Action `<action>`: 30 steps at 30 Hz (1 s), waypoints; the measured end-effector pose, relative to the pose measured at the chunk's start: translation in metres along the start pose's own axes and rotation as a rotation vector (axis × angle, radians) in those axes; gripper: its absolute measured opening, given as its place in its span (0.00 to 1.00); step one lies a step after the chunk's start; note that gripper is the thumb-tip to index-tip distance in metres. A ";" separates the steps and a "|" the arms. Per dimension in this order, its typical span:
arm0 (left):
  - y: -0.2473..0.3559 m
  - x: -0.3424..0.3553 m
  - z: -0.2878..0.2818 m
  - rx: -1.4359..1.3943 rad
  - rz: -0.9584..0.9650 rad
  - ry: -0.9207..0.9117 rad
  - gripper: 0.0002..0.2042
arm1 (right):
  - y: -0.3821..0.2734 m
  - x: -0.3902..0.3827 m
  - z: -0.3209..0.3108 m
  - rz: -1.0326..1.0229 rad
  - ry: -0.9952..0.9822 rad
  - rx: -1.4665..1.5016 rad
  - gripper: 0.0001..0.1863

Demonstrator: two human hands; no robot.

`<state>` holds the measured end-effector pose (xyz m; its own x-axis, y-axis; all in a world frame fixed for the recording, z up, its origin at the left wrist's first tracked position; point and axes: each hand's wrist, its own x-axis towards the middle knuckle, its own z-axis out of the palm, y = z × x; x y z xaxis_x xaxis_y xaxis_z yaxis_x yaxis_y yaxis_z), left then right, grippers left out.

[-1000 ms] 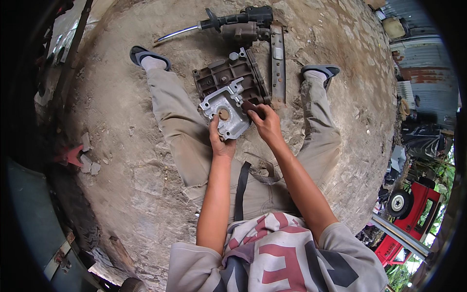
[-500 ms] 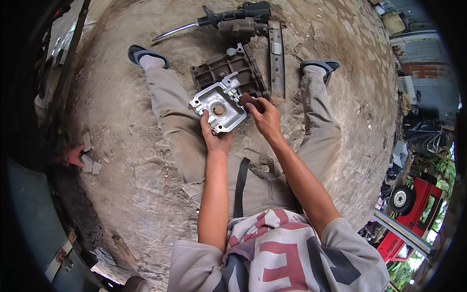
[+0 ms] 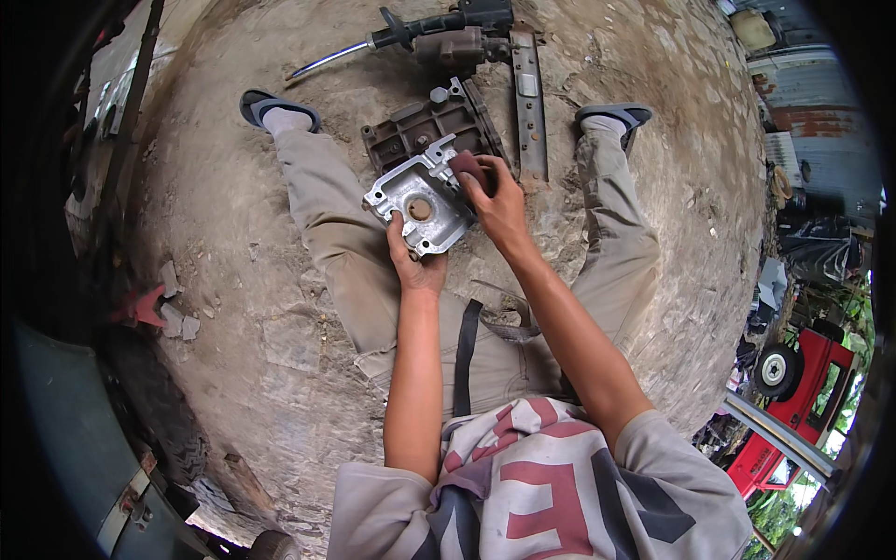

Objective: The person sits on the ground and scrubs a metal engine part with sandpaper, then uses a manual grease gun to pump grease into the part. The person handles the part and tools by hand throughout.

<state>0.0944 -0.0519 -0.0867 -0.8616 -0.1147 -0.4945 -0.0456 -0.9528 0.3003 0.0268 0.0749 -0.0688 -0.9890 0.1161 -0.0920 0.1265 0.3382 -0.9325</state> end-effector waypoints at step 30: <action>-0.002 -0.003 -0.004 0.124 -0.040 -0.006 0.28 | 0.015 0.006 0.016 0.050 0.051 -0.053 0.18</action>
<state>0.0985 -0.0508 -0.0889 -0.8610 -0.0754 -0.5030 -0.1414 -0.9144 0.3792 0.0215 0.0655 -0.0895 -0.9763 0.1807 -0.1193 0.1811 0.3796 -0.9073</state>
